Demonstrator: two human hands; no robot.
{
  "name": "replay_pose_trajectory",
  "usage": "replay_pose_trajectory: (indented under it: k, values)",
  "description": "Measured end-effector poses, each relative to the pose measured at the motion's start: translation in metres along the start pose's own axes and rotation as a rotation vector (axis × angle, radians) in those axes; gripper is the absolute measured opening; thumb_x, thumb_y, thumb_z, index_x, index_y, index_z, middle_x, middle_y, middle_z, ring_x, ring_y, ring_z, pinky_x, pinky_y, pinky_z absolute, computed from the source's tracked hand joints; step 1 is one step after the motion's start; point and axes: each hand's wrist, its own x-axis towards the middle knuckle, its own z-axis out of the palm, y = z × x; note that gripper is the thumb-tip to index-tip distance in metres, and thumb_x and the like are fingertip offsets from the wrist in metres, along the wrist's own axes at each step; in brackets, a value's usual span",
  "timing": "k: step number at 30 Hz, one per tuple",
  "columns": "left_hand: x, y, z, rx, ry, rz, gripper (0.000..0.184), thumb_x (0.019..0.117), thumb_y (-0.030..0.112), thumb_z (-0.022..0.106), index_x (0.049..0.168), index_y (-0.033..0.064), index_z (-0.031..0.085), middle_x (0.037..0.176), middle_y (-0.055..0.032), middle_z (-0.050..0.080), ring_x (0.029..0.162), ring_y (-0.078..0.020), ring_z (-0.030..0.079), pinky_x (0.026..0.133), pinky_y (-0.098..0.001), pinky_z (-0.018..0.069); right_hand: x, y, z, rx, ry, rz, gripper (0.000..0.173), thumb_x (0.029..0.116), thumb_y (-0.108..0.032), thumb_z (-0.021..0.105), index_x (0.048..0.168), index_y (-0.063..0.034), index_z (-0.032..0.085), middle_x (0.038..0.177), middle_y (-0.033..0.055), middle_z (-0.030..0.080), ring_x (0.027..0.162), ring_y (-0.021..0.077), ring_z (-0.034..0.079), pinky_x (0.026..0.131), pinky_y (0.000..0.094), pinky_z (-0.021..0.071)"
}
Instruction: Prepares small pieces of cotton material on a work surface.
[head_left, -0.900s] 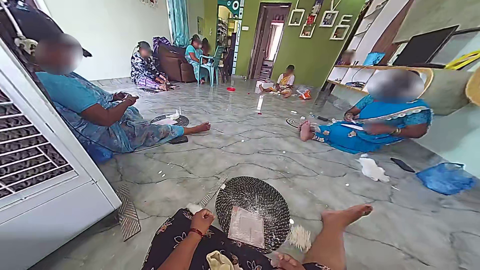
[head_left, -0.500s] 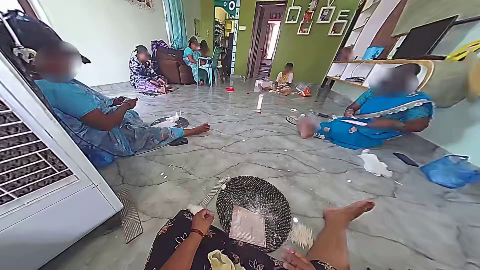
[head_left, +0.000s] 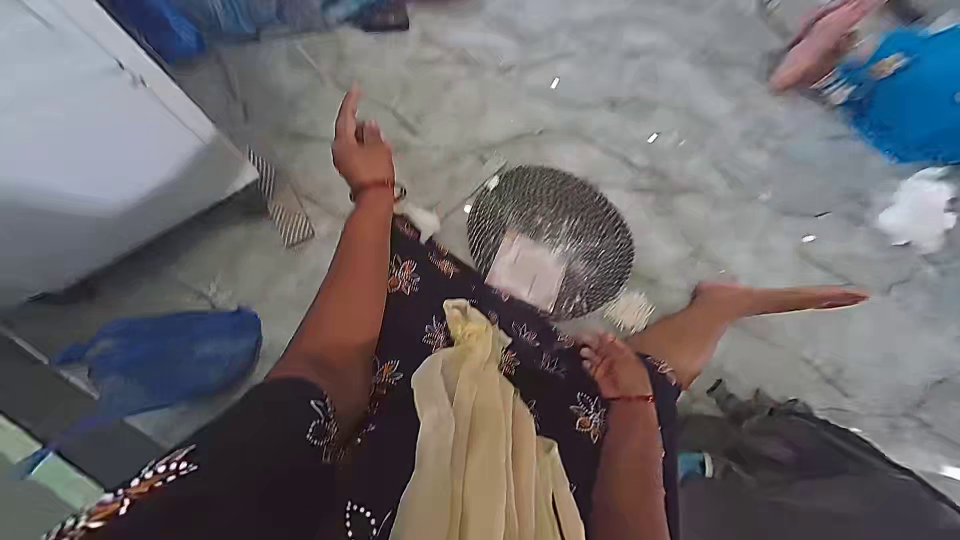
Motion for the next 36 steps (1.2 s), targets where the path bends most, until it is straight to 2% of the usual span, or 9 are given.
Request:
replay_pose_trajectory:
  k: [2,6,10,16,20,23,29,32,36]
  values:
    - [0.014,-0.009,0.002,0.105,-0.002,-0.034,0.037,0.1070,0.006,0.042,0.137,0.0043,0.064,0.120,-0.0152,0.066,0.093,-0.0153,0.069,0.084,-0.0292,0.0581,0.002,-0.006,0.005,-0.005,0.024,0.029,0.025,0.1129,-0.016,0.035,0.119,-0.0066,0.057,0.084,-0.0022,0.073,0.062,0.0043,0.067,0.054,0.0194,0.0539]
    - [0.000,-0.049,0.003,0.539,-0.254,-0.187,0.038,0.1065,0.007,0.042,0.134,0.0010,0.066,0.137,-0.0202,0.066,0.134,-0.0318,0.060,0.117,-0.0476,0.0414,0.006,-0.012,0.016,-0.096,0.048,0.075,0.022,0.1112,-0.013,0.041,0.122,-0.0026,0.058,0.086,0.0007,0.072,0.064,0.0059,0.066,0.054,0.0202,0.0529]
    - [0.017,-0.056,0.016,0.693,-0.406,-0.225,0.039,0.1062,0.022,0.051,0.135,-0.0008,0.065,0.137,-0.0228,0.065,0.134,-0.0364,0.059,0.115,-0.0552,0.0420,0.017,-0.011,0.017,-0.148,0.067,0.097,0.021,0.1107,-0.014,0.044,0.121,-0.0031,0.058,0.087,0.0015,0.072,0.065,0.0067,0.067,0.055,0.0210,0.0532]
    - [0.012,-0.063,0.051,1.020,-0.844,-0.180,0.086,0.0895,0.064,0.071,0.133,-0.0093,0.061,0.141,-0.0363,0.055,0.140,-0.0526,0.046,0.110,-0.0779,0.0312,0.026,-0.016,0.017,-0.113,0.098,0.125,0.017,0.1094,-0.011,0.046,0.121,-0.0033,0.056,0.085,0.0017,0.070,0.065,0.0072,0.066,0.057,0.0217,0.0540]
    - [-0.001,-0.058,0.067,1.323,-1.031,-0.171,0.072,0.0856,0.044,0.083,0.127,-0.0102,0.063,0.140,-0.0357,0.055,0.138,-0.0520,0.048,0.107,-0.0797,0.0302,0.023,-0.014,0.017,-0.102,0.101,0.134,0.018,0.1094,-0.011,0.046,0.122,-0.0025,0.055,0.087,0.0027,0.070,0.065,0.0076,0.066,0.057,0.0216,0.0533]
    - [-0.008,-0.051,0.067,1.382,-1.038,-0.145,0.035,0.0939,0.014,0.071,0.115,-0.0132,0.066,0.133,-0.0354,0.060,0.129,-0.0505,0.056,0.099,-0.0748,0.0421,0.017,-0.013,0.016,-0.110,0.101,0.113,0.021,0.1093,-0.010,0.047,0.125,-0.0008,0.056,0.088,0.0040,0.070,0.066,0.0080,0.066,0.058,0.0213,0.0533]
    - [-0.009,-0.047,0.031,0.718,-0.736,-0.107,0.038,0.0961,0.013,0.070,0.127,-0.0100,0.064,0.129,-0.0325,0.064,0.126,-0.0449,0.060,0.110,-0.0633,0.0426,0.009,-0.009,0.009,-0.058,0.088,0.051,0.020,0.1091,-0.010,0.047,0.123,-0.0004,0.058,0.088,0.0044,0.071,0.065,0.0080,0.066,0.058,0.0215,0.0534]
    - [-0.036,-0.036,0.016,0.181,-0.642,-0.224,0.033,0.0949,0.006,0.072,0.122,-0.0082,0.061,0.108,-0.0186,0.065,0.087,-0.0204,0.062,0.082,-0.0388,0.0550,-0.001,-0.012,0.012,-0.093,0.114,0.029,0.022,0.1092,-0.012,0.050,0.125,0.0010,0.059,0.090,0.0059,0.070,0.066,0.0080,0.065,0.058,0.0214,0.0531]
    - [-0.086,-0.010,0.004,-0.337,-0.707,-0.387,0.010,0.0960,-0.005,0.063,0.104,0.0013,0.060,0.089,-0.0029,0.068,0.076,-0.0112,0.068,0.074,-0.0323,0.0613,-0.021,-0.029,0.040,-0.294,0.043,-0.149,0.030,0.1082,-0.014,0.053,0.132,0.0039,0.059,0.108,0.0146,0.070,0.081,0.0136,0.067,0.073,0.0303,0.0557]
